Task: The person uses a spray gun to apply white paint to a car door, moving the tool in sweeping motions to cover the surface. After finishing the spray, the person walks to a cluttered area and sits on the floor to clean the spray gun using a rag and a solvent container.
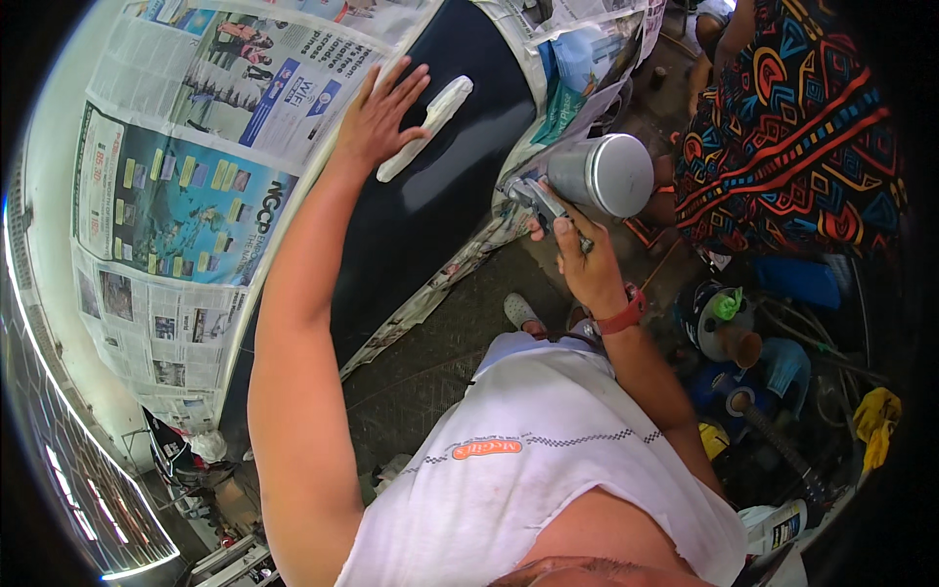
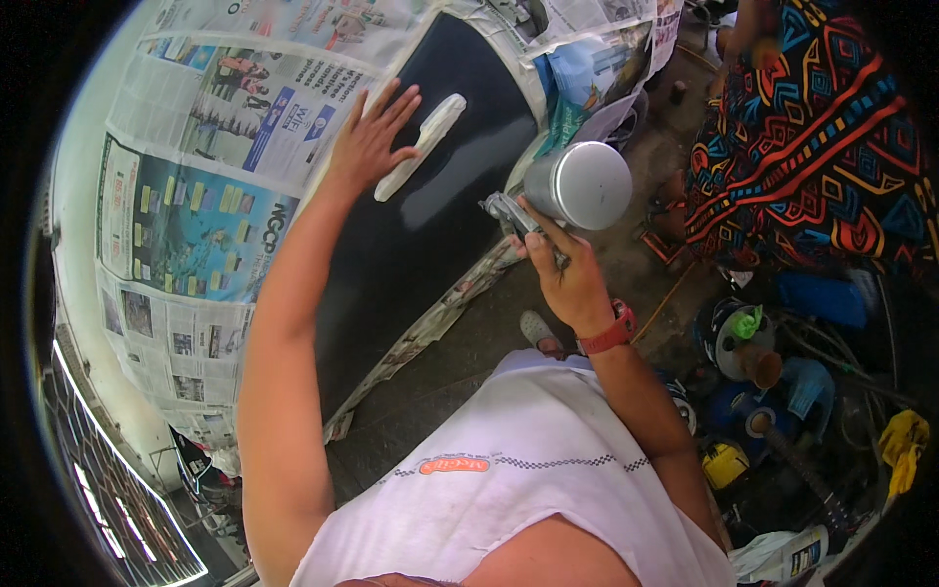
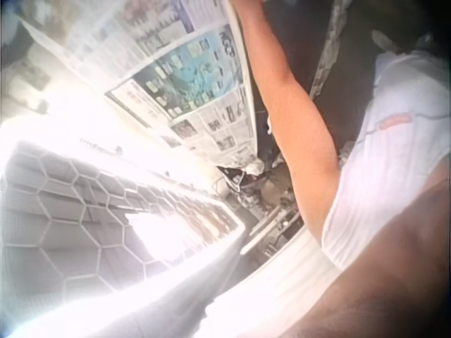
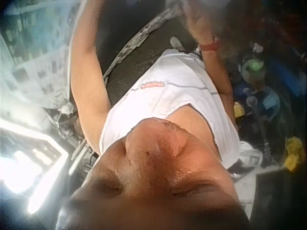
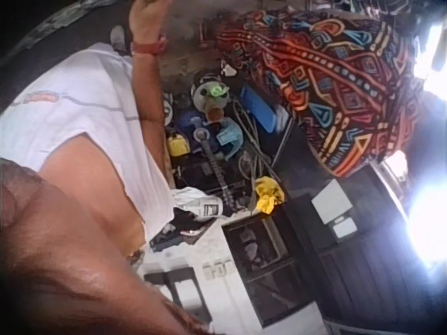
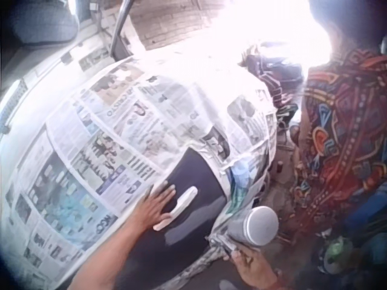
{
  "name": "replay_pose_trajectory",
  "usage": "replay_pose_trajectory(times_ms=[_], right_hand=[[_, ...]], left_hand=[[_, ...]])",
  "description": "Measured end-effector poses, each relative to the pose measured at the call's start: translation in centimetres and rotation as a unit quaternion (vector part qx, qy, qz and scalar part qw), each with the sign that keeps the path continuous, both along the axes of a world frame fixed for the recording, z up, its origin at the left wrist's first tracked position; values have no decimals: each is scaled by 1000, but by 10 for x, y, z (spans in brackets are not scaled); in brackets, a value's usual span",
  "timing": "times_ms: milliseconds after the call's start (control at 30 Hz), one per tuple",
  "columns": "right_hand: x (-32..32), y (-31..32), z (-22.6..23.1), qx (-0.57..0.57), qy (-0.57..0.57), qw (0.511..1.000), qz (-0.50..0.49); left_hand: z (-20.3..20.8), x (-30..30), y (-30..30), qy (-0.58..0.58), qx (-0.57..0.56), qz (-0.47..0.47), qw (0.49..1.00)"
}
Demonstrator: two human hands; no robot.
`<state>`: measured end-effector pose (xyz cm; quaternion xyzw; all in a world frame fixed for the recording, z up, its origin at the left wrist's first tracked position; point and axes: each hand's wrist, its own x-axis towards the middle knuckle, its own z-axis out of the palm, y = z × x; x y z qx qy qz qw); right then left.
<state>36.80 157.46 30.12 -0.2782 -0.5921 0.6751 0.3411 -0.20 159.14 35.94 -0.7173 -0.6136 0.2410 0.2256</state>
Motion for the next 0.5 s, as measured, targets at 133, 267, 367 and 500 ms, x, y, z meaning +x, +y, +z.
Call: replay_pose_trajectory(times_ms=[133, 267, 367, 500], right_hand=[[5, 2, 0, 7, -17, 1000, -3], [12, 11, 2, 18, -24, 999, -14], [13, 17, 0, 21, -17, 999, -28], [21, 21, -1, 15, -25, 999, -35]], left_hand=[[-1, 2, 23, -30, -16, -41, 999], [5, -8, -19, -18, -62, -20, 998], [9, -2, -14, 42, -68, -10, 997], [16, 17, 32, 65, -41, -23, 997]])
